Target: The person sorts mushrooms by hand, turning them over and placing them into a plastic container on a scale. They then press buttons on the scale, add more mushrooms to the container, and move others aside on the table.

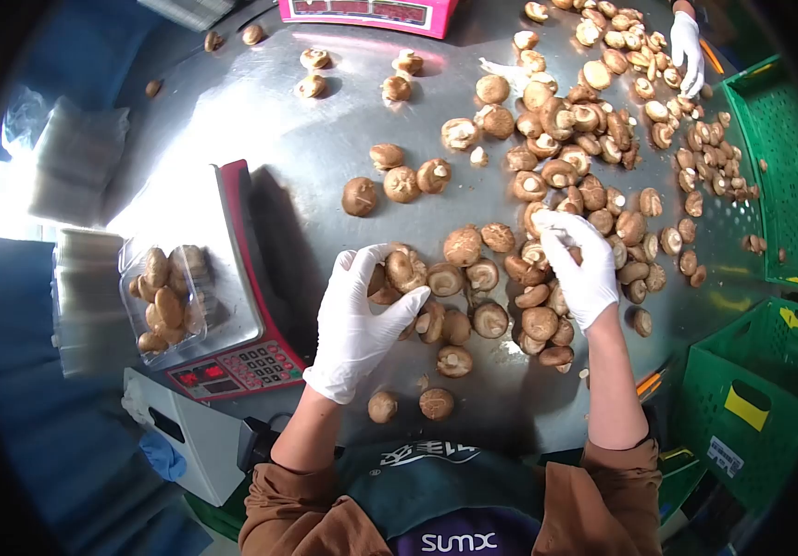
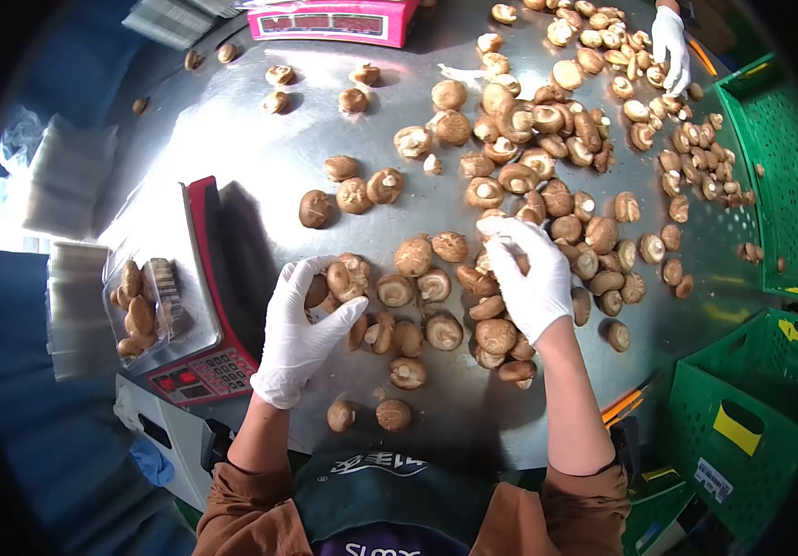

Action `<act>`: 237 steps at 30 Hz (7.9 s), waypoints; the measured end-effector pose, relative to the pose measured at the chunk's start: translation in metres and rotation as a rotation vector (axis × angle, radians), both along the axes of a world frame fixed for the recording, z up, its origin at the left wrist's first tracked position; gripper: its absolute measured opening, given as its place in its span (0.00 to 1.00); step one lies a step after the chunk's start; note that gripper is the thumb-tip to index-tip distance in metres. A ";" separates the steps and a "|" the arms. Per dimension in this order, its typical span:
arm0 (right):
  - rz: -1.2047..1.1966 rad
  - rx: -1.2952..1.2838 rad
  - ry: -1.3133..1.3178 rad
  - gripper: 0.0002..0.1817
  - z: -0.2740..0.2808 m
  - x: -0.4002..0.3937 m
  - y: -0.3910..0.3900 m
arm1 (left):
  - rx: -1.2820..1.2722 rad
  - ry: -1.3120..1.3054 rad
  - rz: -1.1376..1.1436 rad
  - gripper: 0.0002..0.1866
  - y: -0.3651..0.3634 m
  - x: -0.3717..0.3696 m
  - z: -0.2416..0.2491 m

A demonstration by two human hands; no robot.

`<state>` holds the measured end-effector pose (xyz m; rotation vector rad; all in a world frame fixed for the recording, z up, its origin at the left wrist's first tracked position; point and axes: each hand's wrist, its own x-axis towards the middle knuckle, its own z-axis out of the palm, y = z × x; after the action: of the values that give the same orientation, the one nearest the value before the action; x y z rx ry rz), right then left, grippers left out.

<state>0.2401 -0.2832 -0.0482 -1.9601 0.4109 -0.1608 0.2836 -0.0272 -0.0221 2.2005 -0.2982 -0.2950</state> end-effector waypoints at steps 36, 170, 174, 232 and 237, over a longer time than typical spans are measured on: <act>-0.112 0.257 -0.074 0.35 0.021 -0.059 0.022 | 0.299 -0.235 -0.275 0.22 -0.087 0.019 -0.046; 0.341 -0.205 0.055 0.08 0.031 -0.034 0.173 | -0.030 -0.486 0.818 0.05 0.320 -0.093 0.094; 0.391 -0.257 -0.114 0.08 0.035 -0.028 0.187 | 0.039 -0.462 0.717 0.07 0.318 -0.066 0.082; 0.365 0.532 0.287 0.16 0.073 0.073 0.238 | -0.524 -0.161 0.588 0.18 0.346 -0.001 0.074; 0.391 0.531 0.287 0.17 0.071 0.074 0.254 | -0.387 -0.185 0.472 0.22 0.339 0.003 0.065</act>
<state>0.3142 -0.0293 0.0229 -1.4982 0.2153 0.4450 0.2865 0.3120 0.0430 1.8446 0.0674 0.2126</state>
